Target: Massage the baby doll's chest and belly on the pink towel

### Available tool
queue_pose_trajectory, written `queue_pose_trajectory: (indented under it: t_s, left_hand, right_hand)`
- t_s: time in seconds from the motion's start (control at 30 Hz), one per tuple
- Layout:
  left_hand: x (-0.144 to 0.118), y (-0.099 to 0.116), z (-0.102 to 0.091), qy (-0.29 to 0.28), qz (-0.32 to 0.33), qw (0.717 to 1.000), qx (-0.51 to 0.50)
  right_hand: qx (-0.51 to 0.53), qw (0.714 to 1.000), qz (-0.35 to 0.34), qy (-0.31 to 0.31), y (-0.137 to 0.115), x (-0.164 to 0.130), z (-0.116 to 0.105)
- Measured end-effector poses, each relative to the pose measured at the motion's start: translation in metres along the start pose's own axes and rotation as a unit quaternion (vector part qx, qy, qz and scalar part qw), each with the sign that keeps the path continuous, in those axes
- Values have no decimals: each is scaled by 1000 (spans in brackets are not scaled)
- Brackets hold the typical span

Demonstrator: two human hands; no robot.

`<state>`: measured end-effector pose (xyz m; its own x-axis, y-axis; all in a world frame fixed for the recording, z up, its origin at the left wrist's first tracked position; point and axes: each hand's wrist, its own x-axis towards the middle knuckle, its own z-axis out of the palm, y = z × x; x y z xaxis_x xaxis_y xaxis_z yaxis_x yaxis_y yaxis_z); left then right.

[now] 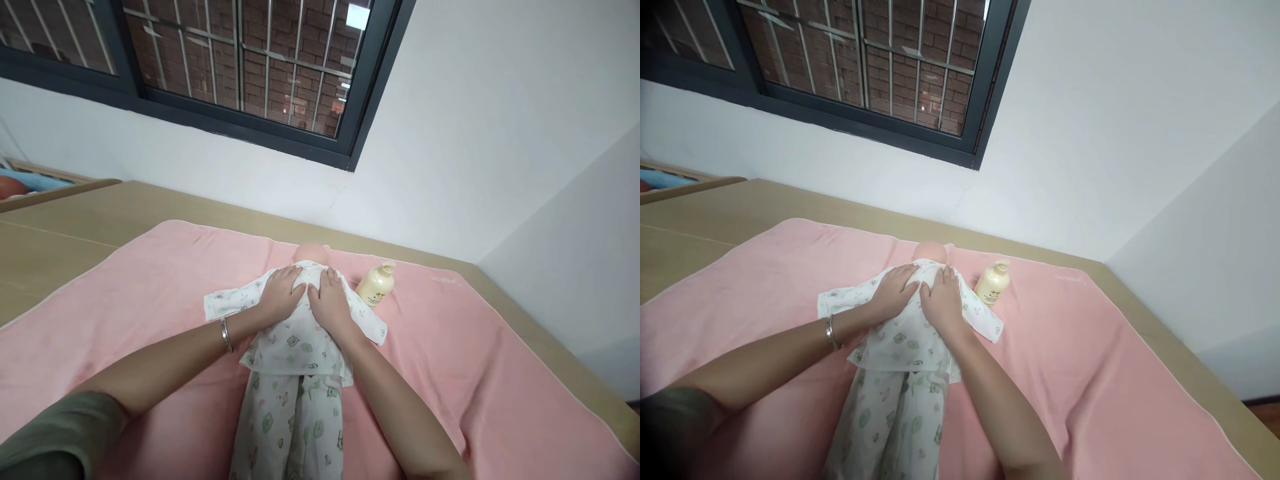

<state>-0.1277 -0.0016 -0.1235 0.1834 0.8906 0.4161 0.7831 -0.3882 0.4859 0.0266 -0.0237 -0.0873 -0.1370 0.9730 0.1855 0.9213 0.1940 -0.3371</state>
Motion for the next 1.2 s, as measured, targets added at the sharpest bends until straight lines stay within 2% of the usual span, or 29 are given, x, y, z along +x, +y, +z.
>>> queue_pose_trajectory:
  t_s: [0.33, 0.43, 0.57, 0.77, 0.9, 1.1, 1.2]
  left_hand:
    - [-5, -6, 7, 33, 6, 999, 2]
    - [-11, 0, 6, 46, 41, 998, 34]
    - [-14, 8, 1, 44, 87, 994, 54]
    - [-1, 7, -11, -13, 19, 999, 47]
    - [-3, 9, -11, -18, 29, 996, 83]
    - [-22, 20, -2, 15, 79, 989, 121]
    - [-19, 21, -6, 5, 84, 992, 97]
  right_hand:
    - [-19, 1000, -16, 10, -4, -4, 0]
    - [-20, 999, -33, 16, 2, 0, -1]
    - [-22, 998, -58, -5, 7, 6, -8]
    - [-119, 991, -66, 6, -13, -15, -8]
    - [-153, 983, -99, 13, -18, -24, -9]
    - [-83, 996, -26, -11, -2, -3, -23]
    - [-99, 995, -25, -4, -4, -2, -19]
